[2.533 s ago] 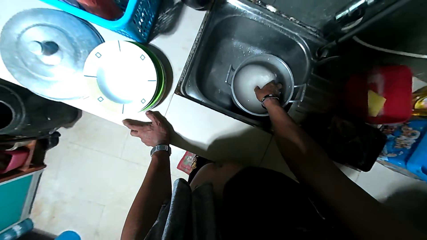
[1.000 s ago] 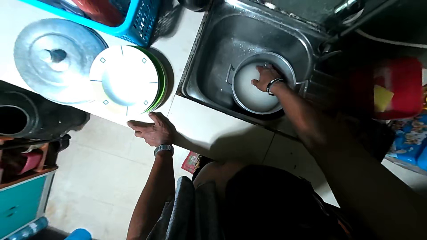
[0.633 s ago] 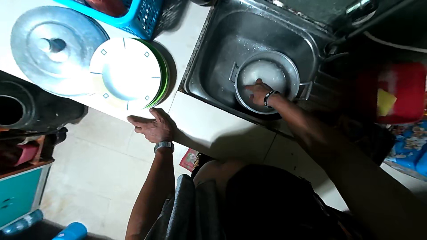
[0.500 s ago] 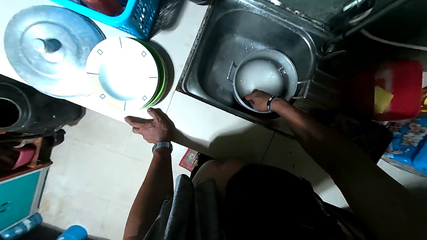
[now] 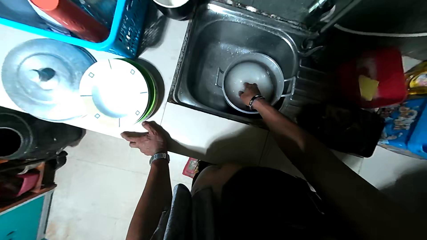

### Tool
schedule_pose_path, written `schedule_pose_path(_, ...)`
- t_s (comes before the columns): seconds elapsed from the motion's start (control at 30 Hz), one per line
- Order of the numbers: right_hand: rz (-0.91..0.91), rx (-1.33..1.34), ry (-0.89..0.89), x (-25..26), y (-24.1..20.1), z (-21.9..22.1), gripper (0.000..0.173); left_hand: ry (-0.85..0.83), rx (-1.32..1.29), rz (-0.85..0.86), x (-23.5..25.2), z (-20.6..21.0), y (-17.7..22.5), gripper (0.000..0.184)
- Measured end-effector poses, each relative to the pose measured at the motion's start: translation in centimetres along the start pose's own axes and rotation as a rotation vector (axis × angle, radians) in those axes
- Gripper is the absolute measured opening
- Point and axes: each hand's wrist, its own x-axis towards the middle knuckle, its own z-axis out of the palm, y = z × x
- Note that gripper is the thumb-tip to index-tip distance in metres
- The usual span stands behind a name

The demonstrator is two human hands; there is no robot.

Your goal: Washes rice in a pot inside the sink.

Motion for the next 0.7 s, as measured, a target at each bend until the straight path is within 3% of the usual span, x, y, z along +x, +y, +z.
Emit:
schedule_pose_path(0.13,0.14,-0.039,0.076,1.1,3.0,-1.3,0.065,0.011,0.008,0.005,0.0,0.0,-0.1,0.089)
schedule_pose_path(0.23,0.192,-0.114,0.103,1.5,3.1,-2.1,0.063,0.018,0.015,0.011,0.1,0.2,-0.1,0.089)
schedule_pose_path(0.63,0.107,0.043,0.087,4.4,-3.5,-1.5,0.067,0.021,0.011,-0.001,0.2,0.2,-0.1,0.087)
schedule_pose_path(0.7,0.062,-0.002,0.056,4.0,-5.0,-1.5,0.06,0.018,0.02,-0.006,0.2,0.1,0.0,0.087)
